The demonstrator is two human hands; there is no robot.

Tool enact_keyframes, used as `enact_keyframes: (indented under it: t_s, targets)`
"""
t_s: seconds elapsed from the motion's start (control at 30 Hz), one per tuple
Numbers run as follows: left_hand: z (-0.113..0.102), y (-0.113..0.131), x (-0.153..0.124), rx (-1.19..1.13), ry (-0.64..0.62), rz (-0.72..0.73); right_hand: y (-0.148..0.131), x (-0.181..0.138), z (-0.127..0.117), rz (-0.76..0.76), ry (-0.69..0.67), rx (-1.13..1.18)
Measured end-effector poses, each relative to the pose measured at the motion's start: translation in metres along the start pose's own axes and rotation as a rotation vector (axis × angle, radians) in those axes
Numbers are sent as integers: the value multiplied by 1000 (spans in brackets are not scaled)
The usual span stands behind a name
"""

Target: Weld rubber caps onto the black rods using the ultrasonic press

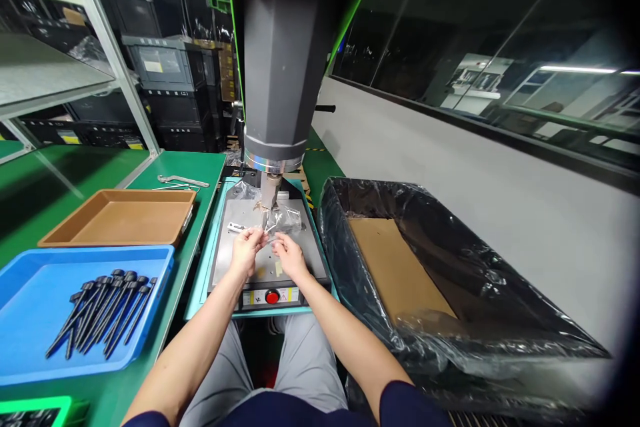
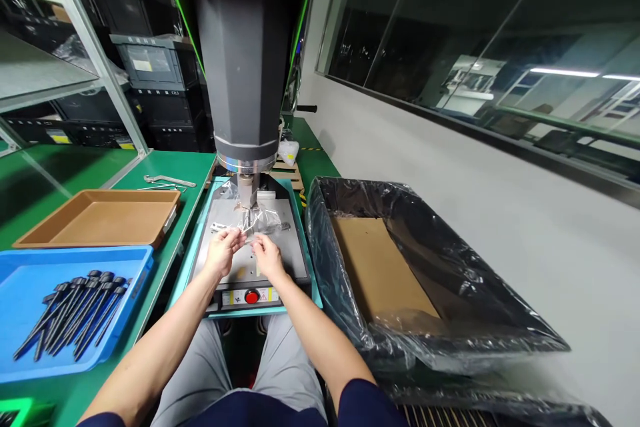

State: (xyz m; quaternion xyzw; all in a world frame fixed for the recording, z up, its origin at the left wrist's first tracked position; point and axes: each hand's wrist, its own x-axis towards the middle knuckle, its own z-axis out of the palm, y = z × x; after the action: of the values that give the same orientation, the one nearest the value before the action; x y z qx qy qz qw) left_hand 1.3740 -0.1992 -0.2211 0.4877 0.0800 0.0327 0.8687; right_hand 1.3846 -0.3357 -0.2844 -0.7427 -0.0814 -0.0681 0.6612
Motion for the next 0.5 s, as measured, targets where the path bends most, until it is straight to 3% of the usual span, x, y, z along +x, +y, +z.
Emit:
enact_keyframes:
  t_s: [0.13, 0.4, 0.5]
  targets:
    - [1, 6, -3, 38, -13, -2, -9, 28, 12, -63, 53, -76]
    - [5, 13, -2, 36, -15, 3, -33, 63, 17, -247, 349, -377]
    - [6, 14, 0, 43, -13, -2, -42, 78, 17, -333, 359, -454]
